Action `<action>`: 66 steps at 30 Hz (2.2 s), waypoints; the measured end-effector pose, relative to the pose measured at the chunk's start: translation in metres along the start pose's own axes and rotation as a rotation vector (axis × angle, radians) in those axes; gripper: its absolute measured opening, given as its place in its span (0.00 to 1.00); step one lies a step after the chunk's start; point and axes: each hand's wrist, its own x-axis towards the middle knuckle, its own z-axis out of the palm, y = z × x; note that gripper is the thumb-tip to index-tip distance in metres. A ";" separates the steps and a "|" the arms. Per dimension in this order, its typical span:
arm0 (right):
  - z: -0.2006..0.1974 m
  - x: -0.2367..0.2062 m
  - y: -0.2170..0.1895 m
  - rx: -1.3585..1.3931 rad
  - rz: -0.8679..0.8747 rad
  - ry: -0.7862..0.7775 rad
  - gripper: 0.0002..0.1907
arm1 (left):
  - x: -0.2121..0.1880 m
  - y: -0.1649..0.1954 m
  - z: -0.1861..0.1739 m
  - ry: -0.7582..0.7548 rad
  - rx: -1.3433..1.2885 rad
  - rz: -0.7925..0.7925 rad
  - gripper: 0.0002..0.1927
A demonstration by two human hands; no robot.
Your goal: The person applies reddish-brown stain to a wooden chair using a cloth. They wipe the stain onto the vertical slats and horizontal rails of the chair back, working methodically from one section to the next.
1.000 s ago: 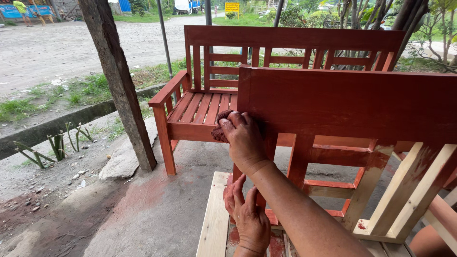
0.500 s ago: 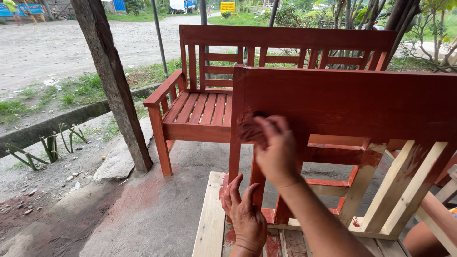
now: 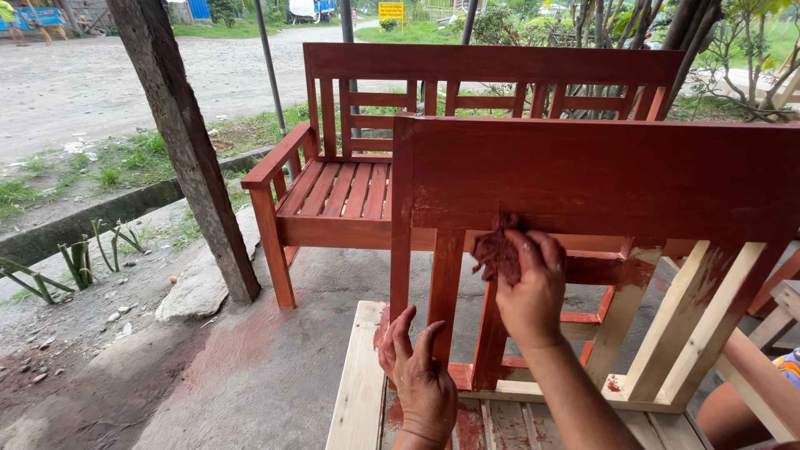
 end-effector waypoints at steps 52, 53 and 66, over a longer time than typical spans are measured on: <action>-0.041 -0.090 0.131 -0.290 0.420 0.267 0.26 | -0.040 0.037 0.042 -0.396 0.023 0.382 0.27; -0.039 -0.110 0.129 -0.294 0.457 0.247 0.25 | -0.040 0.037 0.044 -0.440 0.040 0.395 0.27; -0.042 -0.031 0.116 0.632 0.722 0.403 0.28 | -0.030 0.031 0.029 -0.575 0.090 0.267 0.29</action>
